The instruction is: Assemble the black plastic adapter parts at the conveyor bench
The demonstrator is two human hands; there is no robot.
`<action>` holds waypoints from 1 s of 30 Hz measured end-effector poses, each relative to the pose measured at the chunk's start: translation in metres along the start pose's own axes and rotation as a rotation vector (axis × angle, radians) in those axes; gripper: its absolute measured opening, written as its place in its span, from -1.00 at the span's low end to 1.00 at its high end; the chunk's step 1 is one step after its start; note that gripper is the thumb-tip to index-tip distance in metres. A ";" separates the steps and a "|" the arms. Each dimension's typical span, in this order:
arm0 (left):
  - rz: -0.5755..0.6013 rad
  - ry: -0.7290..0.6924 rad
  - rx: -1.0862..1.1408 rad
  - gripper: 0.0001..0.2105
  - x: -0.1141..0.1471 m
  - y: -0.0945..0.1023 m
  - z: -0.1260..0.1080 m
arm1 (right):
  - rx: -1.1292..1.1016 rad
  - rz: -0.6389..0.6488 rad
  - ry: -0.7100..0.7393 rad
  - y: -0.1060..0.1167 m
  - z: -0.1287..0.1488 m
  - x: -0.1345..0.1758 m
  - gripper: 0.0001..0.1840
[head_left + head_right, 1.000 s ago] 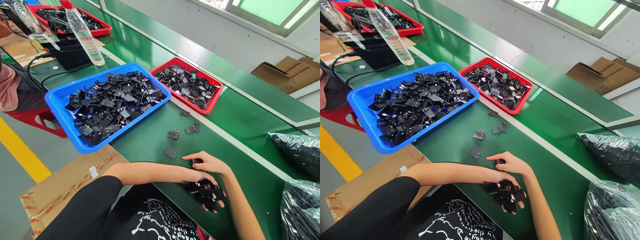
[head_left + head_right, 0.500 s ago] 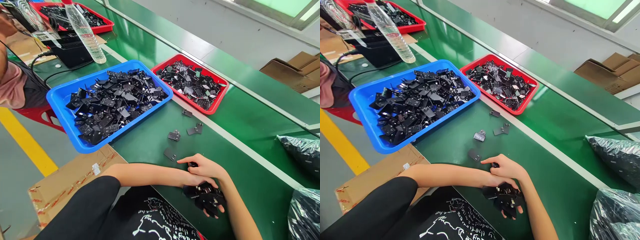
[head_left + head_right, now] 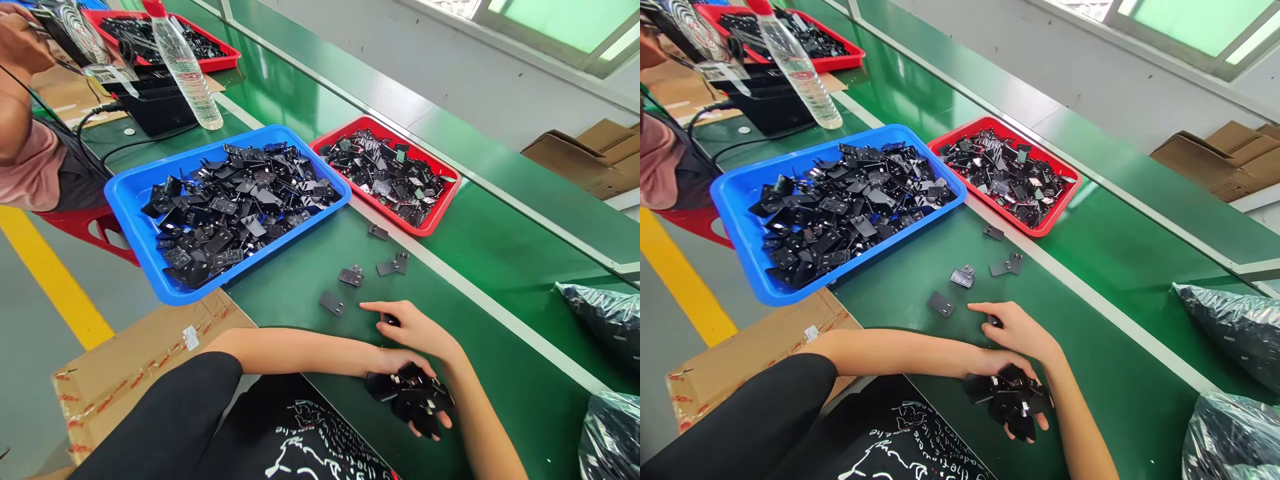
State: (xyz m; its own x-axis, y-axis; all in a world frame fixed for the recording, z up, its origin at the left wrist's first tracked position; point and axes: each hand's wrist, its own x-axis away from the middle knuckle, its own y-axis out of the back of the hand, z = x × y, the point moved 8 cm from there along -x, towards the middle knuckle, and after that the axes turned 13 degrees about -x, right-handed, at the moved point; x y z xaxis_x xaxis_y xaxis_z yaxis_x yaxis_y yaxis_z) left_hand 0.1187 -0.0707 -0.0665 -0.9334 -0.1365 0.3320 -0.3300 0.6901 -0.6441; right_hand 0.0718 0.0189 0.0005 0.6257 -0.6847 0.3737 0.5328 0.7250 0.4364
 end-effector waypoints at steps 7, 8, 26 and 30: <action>0.314 0.426 0.327 -0.63 -0.002 -0.027 0.027 | 0.228 -0.835 -0.025 0.108 -0.070 0.034 -0.36; 0.317 0.421 0.335 -0.63 -0.003 -0.026 0.027 | 0.218 -0.847 -0.012 0.113 -0.081 0.036 -0.30; 0.361 0.366 0.341 -0.61 -0.007 -0.022 0.027 | 0.396 -1.037 0.164 0.106 -0.098 0.049 -0.58; 0.370 0.342 0.336 -0.62 -0.008 -0.022 0.027 | 0.431 -1.034 0.142 0.105 -0.097 0.049 -0.61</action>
State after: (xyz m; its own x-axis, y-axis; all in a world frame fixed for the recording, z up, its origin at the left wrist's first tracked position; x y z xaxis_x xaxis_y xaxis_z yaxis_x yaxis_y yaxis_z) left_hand 0.1295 -0.1043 -0.0740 -0.9145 0.3447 0.2116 -0.0709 0.3783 -0.9230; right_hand 0.2133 0.0688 -0.0146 0.0716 -0.9069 -0.4152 0.6086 -0.2901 0.7385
